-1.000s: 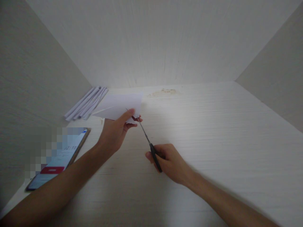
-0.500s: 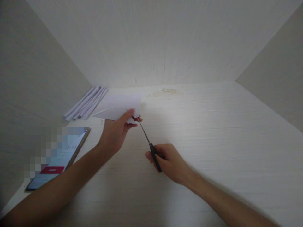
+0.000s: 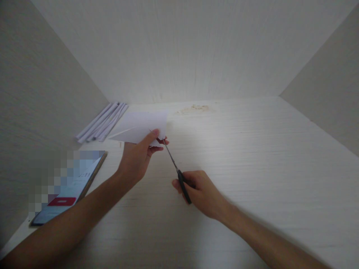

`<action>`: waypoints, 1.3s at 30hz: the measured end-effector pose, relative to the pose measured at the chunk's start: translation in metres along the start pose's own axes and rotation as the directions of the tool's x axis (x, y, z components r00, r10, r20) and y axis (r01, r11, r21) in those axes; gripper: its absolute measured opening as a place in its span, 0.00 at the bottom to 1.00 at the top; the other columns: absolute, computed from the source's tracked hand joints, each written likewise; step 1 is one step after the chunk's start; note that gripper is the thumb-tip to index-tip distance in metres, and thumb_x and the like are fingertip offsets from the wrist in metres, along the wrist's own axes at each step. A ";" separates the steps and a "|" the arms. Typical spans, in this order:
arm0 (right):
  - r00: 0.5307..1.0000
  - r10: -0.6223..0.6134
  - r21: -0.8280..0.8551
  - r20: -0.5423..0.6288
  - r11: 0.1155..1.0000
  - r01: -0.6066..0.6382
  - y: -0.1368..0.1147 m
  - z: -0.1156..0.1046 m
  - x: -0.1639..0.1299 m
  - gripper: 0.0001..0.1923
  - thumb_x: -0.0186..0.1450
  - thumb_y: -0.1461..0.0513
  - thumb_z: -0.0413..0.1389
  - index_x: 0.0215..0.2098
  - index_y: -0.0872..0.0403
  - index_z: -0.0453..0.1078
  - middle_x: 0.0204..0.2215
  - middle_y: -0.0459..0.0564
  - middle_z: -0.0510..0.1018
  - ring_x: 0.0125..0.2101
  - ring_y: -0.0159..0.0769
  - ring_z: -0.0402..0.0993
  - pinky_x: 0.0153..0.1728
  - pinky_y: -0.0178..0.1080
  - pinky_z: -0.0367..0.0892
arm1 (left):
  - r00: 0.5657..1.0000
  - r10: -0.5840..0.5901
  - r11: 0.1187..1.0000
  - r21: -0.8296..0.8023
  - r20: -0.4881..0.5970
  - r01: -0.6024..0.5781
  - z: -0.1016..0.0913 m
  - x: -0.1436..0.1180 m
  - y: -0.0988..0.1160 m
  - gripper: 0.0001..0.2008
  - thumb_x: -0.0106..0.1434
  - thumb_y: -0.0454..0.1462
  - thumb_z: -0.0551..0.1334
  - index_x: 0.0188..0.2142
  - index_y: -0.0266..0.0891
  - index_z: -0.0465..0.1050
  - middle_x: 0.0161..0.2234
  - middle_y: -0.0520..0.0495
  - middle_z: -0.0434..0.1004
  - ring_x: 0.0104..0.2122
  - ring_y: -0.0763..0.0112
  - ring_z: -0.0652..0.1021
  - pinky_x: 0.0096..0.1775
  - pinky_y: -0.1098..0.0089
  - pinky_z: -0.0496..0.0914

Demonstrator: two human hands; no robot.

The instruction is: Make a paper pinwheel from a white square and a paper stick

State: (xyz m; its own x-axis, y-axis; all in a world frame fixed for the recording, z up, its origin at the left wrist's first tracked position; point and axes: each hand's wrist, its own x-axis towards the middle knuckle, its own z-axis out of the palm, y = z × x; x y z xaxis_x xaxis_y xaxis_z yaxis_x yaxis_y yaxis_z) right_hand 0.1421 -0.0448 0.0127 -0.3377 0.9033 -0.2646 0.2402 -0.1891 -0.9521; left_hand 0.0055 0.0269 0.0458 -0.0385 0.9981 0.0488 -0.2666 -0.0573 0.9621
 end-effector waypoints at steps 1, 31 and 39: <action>1.000 0.000 0.002 -0.001 1.000 0.000 0.000 0.000 0.000 0.20 0.57 0.51 0.50 0.16 0.55 0.55 0.12 0.40 0.56 0.14 0.24 0.52 0.15 0.31 0.48 | 1.000 -0.001 1.000 -0.001 -0.001 0.001 0.000 0.000 0.000 0.07 0.51 0.37 0.60 0.23 0.34 0.67 0.20 0.52 0.71 0.21 0.76 0.75 0.20 0.79 0.67; 0.877 -0.105 0.263 -0.468 0.931 0.252 0.012 -0.009 0.013 0.15 0.57 0.53 0.52 0.27 0.57 0.65 0.19 0.45 0.67 0.15 0.23 0.51 0.14 0.30 0.45 | 0.946 -0.190 0.980 0.105 0.261 0.168 -0.001 -0.007 -0.023 0.06 0.50 0.38 0.61 0.23 0.35 0.69 0.20 0.52 0.72 0.19 0.77 0.72 0.19 0.78 0.65; 0.741 -0.016 0.370 -0.671 0.859 0.354 0.013 -0.017 0.018 0.11 0.49 0.59 0.61 0.26 0.54 0.64 0.14 0.37 0.61 0.13 0.21 0.52 0.12 0.27 0.46 | 0.867 -0.288 0.935 0.316 0.408 0.162 -0.001 -0.020 -0.039 0.06 0.51 0.38 0.61 0.22 0.36 0.71 0.19 0.50 0.73 0.21 0.73 0.74 0.24 0.74 0.68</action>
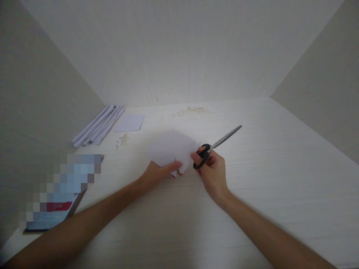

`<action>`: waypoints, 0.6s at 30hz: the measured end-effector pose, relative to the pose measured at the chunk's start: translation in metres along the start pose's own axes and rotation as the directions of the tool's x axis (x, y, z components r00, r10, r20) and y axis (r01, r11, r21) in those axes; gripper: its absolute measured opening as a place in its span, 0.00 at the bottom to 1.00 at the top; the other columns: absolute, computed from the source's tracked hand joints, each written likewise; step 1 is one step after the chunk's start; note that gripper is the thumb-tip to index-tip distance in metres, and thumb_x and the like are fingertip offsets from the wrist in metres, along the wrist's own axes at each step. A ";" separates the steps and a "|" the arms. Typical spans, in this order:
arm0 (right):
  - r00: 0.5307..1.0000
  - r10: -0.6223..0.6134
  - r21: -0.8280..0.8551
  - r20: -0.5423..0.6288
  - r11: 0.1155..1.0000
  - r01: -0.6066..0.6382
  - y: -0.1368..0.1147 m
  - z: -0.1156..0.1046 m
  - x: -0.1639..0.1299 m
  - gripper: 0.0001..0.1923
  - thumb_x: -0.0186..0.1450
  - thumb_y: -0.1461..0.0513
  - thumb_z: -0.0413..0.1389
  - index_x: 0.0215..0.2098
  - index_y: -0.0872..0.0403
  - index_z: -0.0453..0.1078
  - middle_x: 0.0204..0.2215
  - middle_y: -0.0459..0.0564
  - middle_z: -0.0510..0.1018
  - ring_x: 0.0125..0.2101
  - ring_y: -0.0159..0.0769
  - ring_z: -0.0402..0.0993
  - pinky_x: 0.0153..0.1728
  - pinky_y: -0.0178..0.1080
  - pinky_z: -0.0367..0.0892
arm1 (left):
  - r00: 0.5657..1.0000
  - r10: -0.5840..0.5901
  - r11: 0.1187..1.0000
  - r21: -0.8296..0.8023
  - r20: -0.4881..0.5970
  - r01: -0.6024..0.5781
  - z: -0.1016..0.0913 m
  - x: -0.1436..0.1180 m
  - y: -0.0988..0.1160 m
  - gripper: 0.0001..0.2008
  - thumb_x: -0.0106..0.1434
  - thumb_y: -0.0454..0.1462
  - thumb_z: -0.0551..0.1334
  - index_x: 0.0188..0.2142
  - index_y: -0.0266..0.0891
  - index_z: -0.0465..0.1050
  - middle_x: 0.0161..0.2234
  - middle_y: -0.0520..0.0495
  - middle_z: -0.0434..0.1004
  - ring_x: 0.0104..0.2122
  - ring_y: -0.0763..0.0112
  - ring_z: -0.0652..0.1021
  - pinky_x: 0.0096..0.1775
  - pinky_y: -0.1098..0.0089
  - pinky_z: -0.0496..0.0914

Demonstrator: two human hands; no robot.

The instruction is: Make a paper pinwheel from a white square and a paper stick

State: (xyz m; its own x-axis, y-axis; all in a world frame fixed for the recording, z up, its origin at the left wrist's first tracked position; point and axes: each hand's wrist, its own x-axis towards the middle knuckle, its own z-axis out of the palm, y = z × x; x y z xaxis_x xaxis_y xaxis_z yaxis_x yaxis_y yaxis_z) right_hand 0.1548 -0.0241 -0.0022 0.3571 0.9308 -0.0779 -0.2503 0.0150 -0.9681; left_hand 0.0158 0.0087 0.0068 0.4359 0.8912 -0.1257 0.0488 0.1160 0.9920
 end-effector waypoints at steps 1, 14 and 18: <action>1.000 -0.013 -0.019 -0.013 1.000 0.012 0.000 0.000 0.001 0.11 0.48 0.60 0.61 0.25 0.55 0.64 0.14 0.37 0.61 0.13 0.20 0.52 0.12 0.27 0.46 | 1.000 0.019 1.000 0.002 -0.008 -0.019 -0.001 0.000 -0.001 0.06 0.50 0.38 0.61 0.22 0.37 0.71 0.21 0.49 0.74 0.23 0.72 0.74 0.26 0.73 0.69; 0.994 -0.095 0.038 -0.054 0.995 0.097 -0.009 -0.009 0.019 0.10 0.44 0.63 0.61 0.23 0.54 0.64 0.14 0.37 0.60 0.12 0.20 0.51 0.10 0.29 0.45 | 0.934 -0.098 0.888 -0.392 0.345 0.238 -0.029 0.010 0.005 0.16 0.48 0.44 0.61 0.30 0.32 0.74 0.26 0.39 0.76 0.25 0.62 0.77 0.27 0.66 0.71; 0.999 -0.032 0.056 0.042 0.998 0.029 -0.009 -0.009 0.020 0.11 0.43 0.63 0.62 0.24 0.54 0.66 0.13 0.38 0.61 0.12 0.21 0.51 0.11 0.29 0.44 | 0.914 -0.171 0.891 -0.339 0.368 0.303 -0.027 0.008 0.007 0.13 0.44 0.37 0.65 0.31 0.31 0.72 0.26 0.40 0.76 0.24 0.64 0.77 0.25 0.69 0.71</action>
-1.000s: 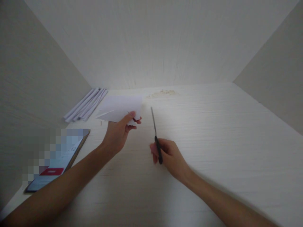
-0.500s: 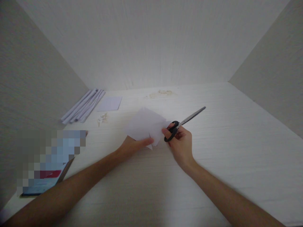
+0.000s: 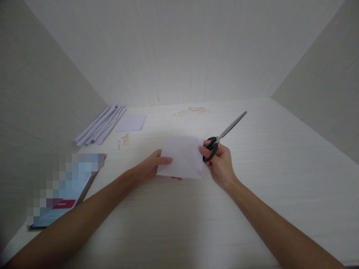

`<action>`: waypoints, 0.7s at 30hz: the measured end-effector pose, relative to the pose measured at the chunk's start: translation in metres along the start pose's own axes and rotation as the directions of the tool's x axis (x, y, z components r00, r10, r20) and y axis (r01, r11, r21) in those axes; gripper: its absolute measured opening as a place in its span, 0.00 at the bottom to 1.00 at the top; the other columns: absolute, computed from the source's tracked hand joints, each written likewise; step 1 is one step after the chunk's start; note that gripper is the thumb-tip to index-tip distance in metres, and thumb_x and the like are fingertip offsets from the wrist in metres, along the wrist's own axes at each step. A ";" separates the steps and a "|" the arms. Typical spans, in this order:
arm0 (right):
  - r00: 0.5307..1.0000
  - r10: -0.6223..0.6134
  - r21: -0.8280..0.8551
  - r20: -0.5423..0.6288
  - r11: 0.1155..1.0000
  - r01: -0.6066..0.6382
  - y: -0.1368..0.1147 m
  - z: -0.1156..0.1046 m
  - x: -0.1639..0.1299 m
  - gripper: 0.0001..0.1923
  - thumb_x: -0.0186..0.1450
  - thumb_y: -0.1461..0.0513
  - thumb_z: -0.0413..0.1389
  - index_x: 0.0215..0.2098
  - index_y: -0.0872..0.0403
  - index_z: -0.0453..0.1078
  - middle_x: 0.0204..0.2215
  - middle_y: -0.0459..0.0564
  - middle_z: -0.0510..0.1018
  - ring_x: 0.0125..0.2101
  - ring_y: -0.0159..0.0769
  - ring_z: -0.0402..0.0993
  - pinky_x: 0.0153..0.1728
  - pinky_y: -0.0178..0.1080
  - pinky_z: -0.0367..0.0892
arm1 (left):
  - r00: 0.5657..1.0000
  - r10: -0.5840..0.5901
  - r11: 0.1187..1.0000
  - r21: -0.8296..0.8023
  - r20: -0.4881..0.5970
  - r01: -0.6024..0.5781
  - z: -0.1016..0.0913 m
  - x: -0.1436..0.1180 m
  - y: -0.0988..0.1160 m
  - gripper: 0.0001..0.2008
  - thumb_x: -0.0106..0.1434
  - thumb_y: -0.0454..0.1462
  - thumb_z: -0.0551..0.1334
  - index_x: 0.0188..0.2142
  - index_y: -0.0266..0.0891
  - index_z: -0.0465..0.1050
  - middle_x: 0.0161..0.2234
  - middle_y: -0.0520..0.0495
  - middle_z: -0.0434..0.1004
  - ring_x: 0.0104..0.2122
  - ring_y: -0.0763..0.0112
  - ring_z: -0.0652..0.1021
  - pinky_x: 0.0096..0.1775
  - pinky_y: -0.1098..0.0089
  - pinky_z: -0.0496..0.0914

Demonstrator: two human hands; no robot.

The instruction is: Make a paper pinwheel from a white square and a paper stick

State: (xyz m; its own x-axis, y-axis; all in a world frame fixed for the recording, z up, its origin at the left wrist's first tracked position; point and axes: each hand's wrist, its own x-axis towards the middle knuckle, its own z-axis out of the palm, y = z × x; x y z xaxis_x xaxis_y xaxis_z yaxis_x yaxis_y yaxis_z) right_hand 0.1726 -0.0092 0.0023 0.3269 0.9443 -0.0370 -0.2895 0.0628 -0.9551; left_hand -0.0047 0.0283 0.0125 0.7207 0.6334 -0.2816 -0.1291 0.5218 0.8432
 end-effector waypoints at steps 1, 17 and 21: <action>1.000 0.008 -0.011 0.030 1.000 -0.007 0.000 -0.001 0.000 0.11 0.44 0.62 0.62 0.24 0.54 0.66 0.13 0.38 0.61 0.12 0.21 0.51 0.11 0.29 0.44 | 1.000 -0.002 1.000 -0.008 -0.013 0.002 0.000 0.000 0.000 0.13 0.44 0.35 0.65 0.31 0.32 0.72 0.28 0.40 0.77 0.25 0.65 0.77 0.26 0.69 0.71; 0.995 -0.069 -0.021 -0.074 0.997 0.068 0.002 0.002 0.000 0.10 0.50 0.59 0.59 0.24 0.55 0.64 0.20 0.42 0.67 0.13 0.20 0.53 0.11 0.28 0.46 | 0.933 0.208 0.978 0.027 -0.293 -0.209 0.005 0.007 -0.008 0.14 0.43 0.34 0.66 0.33 0.35 0.70 0.30 0.46 0.75 0.25 0.72 0.75 0.29 0.70 0.71; 0.999 0.013 -0.062 0.035 0.998 -0.011 0.005 0.008 -0.012 0.10 0.51 0.59 0.59 0.25 0.56 0.64 0.19 0.42 0.68 0.13 0.20 0.54 0.11 0.28 0.47 | 0.783 0.359 0.926 0.088 -0.508 -0.367 0.010 0.011 -0.004 0.11 0.45 0.37 0.64 0.31 0.36 0.70 0.29 0.49 0.74 0.28 0.75 0.74 0.28 0.75 0.69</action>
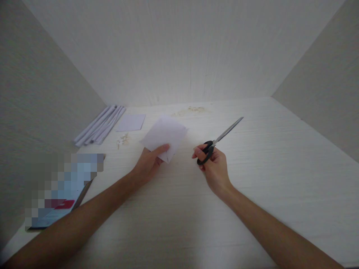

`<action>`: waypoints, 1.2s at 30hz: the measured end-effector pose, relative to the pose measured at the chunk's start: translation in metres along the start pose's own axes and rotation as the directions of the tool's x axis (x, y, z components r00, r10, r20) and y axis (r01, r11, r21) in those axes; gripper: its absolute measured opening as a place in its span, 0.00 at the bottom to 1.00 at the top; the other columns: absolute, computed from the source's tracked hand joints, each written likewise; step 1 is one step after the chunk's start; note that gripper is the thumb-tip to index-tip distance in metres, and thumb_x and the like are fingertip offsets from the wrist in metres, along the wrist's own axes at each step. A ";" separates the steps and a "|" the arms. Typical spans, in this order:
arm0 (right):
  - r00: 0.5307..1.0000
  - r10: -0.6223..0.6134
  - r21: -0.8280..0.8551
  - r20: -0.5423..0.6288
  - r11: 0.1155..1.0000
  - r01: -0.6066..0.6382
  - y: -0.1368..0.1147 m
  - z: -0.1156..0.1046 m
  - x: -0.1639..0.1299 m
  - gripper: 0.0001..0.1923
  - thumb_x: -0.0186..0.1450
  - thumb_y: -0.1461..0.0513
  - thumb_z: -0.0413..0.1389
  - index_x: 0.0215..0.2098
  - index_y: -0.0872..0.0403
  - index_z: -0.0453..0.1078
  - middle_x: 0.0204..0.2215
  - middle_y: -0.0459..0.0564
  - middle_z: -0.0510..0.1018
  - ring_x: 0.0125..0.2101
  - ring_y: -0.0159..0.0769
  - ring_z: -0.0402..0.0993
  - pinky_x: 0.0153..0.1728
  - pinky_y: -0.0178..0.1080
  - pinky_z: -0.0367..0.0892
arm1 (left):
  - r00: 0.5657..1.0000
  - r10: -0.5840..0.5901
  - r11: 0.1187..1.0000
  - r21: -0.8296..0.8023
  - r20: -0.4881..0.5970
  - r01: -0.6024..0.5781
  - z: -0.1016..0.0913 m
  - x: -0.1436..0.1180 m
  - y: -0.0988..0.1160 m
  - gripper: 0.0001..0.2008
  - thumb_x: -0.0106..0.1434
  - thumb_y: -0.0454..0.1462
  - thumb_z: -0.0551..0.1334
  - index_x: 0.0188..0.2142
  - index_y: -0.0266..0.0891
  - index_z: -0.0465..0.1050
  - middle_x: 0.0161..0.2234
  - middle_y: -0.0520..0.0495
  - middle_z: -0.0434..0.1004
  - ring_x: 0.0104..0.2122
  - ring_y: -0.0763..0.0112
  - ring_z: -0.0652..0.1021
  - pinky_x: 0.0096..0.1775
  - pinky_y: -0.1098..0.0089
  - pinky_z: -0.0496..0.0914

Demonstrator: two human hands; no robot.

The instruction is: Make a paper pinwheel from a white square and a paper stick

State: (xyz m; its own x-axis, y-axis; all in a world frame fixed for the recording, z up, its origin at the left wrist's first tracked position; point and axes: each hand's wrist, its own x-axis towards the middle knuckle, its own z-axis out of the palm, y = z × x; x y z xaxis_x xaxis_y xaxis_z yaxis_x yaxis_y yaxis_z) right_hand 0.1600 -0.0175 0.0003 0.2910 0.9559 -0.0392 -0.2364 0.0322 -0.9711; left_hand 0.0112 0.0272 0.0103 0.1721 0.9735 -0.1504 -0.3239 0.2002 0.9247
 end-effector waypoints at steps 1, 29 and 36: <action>0.999 0.032 -0.023 0.044 0.999 -0.031 0.001 0.002 -0.004 0.10 0.51 0.58 0.59 0.26 0.57 0.65 0.18 0.43 0.68 0.13 0.20 0.54 0.11 0.28 0.47 | 0.999 0.022 1.000 0.013 -0.026 -0.021 0.001 -0.001 0.000 0.11 0.45 0.37 0.64 0.30 0.36 0.70 0.28 0.51 0.73 0.26 0.76 0.73 0.26 0.76 0.68; 0.975 0.065 -0.324 0.211 0.946 0.007 -0.003 0.015 -0.015 0.04 0.45 0.65 0.59 0.19 0.57 0.67 0.15 0.41 0.67 0.17 0.25 0.60 0.18 0.30 0.58 | 0.999 0.029 0.999 0.029 -0.034 -0.028 0.008 -0.010 -0.019 0.10 0.45 0.40 0.65 0.23 0.35 0.69 0.18 0.53 0.68 0.16 0.79 0.67 0.18 0.77 0.62; 0.966 0.055 -0.274 0.253 0.961 0.017 -0.003 0.016 -0.014 0.05 0.45 0.65 0.60 0.18 0.56 0.68 0.17 0.43 0.70 0.20 0.27 0.64 0.22 0.31 0.60 | 0.995 0.096 0.980 0.177 -0.011 -0.093 0.006 -0.012 -0.021 0.12 0.47 0.42 0.63 0.23 0.34 0.69 0.17 0.52 0.69 0.16 0.78 0.68 0.19 0.77 0.64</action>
State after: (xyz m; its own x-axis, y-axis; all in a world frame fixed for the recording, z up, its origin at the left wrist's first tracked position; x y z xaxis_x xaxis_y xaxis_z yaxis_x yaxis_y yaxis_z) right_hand 0.1421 -0.0263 0.0077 0.0329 0.9989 -0.0320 0.0319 -0.0330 -0.9989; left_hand 0.0214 0.0111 -0.0054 0.1299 0.9894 -0.0648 -0.1684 0.0864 0.9819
